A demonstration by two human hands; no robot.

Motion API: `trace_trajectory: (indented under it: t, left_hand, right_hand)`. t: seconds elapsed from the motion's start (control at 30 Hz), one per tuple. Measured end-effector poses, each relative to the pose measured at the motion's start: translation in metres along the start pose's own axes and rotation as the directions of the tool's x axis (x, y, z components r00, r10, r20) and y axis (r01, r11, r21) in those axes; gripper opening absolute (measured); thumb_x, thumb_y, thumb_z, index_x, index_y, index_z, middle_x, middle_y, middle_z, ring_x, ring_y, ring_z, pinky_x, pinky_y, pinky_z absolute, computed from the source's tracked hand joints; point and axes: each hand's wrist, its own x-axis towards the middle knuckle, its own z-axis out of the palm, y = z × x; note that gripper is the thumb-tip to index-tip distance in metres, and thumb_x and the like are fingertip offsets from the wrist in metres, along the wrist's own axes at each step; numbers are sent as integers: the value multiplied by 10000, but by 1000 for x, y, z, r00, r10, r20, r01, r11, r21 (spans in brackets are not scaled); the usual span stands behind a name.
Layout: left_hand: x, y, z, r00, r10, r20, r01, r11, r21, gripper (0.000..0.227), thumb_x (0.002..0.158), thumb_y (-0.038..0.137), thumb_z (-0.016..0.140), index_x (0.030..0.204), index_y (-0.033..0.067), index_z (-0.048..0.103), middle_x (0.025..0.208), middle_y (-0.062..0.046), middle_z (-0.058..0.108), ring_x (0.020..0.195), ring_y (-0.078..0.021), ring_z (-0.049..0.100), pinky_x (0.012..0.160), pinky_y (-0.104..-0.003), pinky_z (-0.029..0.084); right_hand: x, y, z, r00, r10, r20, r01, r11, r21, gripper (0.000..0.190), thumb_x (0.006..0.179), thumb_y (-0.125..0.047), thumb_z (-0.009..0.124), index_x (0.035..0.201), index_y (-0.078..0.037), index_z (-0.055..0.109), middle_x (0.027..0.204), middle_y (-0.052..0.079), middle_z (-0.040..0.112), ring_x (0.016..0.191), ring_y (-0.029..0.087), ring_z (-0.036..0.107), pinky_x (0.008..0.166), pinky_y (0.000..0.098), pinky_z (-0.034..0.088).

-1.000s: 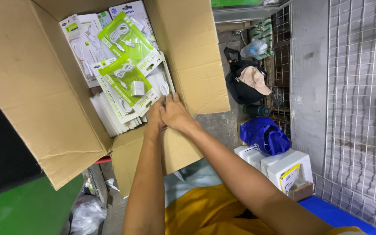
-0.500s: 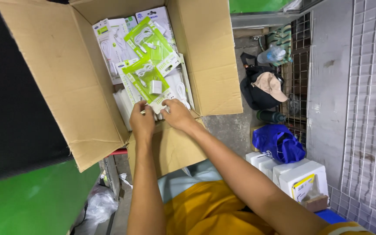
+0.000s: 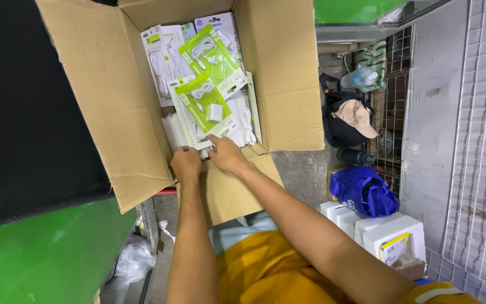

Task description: Sorting and organizing USB cables and chargers inside a cardboard box.

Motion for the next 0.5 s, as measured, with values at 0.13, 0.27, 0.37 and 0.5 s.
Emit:
trace_trajectory:
  t: [0.13,0.27,0.37,0.5]
  left_hand:
    - [6,-5,1,999,47,-18,-47,999,13,248,887,236,661,997,44,773,983,-264,736,968,-433,711,895,-482,547]
    - [3,-2,-4,997,83,-4,-83,995,-58,225,835,242,726,911,34,766,884,-218,746,852,-374,738,821,-440,564]
    - [-7,6,-15,990,140,-31,-142,986,-88,209,832,225,730,885,26,763,832,-203,741,785,-349,737,763,-425,564]
    - [-31,37,-44,971,222,-91,-230,969,-87,188,828,195,718,879,18,759,764,-200,713,703,-339,712,698,-431,548]
  right_hand:
    - [6,13,6,999,-24,-25,25,999,37,577,859,-196,667,1412,-63,573,977,230,699,961,383,666,883,462,528]
    - [6,12,1,998,-25,-60,29,998,60,525,886,-194,651,1392,-65,601,962,225,698,929,373,676,853,446,540]
    - [7,17,3,996,-45,-74,49,997,61,528,883,-198,665,1389,-59,601,965,227,692,921,372,679,846,441,543]
    - [4,8,-6,994,-72,-80,76,996,55,565,863,-206,699,1388,-34,582,932,229,690,886,381,665,812,453,534]
